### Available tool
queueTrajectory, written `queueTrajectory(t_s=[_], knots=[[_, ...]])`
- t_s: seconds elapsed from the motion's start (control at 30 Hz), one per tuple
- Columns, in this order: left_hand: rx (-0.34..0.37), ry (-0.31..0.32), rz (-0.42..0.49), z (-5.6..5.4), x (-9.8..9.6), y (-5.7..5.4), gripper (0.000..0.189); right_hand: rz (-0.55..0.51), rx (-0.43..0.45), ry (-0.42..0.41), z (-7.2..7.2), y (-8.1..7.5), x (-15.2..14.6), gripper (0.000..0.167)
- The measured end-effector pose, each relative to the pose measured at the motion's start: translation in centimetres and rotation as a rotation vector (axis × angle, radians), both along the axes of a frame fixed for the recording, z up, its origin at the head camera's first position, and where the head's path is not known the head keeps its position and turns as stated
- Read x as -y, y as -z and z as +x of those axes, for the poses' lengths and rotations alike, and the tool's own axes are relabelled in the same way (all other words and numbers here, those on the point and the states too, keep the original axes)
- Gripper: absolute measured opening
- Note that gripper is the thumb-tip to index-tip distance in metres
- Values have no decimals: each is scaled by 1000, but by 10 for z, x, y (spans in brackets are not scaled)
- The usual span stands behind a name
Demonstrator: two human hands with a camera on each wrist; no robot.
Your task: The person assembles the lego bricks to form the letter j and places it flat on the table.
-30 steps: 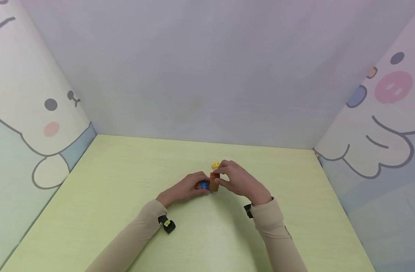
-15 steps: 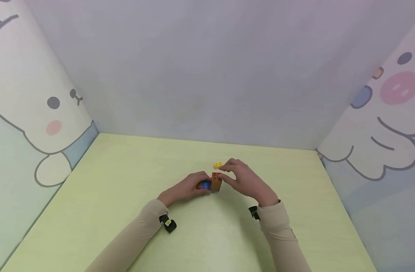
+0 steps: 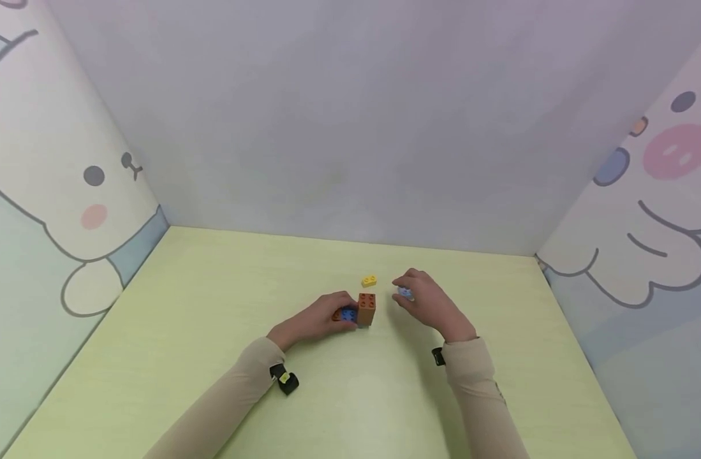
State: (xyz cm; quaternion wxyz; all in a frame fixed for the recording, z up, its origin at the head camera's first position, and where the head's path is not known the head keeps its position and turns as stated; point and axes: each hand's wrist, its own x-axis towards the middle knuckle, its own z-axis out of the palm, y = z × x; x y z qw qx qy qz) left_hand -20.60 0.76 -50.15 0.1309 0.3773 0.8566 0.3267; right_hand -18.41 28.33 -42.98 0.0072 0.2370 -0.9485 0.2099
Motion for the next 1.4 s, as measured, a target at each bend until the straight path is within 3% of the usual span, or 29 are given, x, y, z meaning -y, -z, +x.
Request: queueTrajectory(t_s=[0.23, 0.57, 1.13, 1.4], knots=[[1, 2, 7, 1, 0, 1, 41, 54, 37, 104, -9, 14, -12, 37], [7, -6, 0, 2, 0, -1, 42, 66, 37, 121, -18, 30, -21, 42], [4, -14, -11, 4, 0, -3, 41, 51, 57, 131, -18, 38, -21, 32], [-4, -14, -10, 4, 0, -4, 41, 60, 64, 143, -13, 34, -17, 31]])
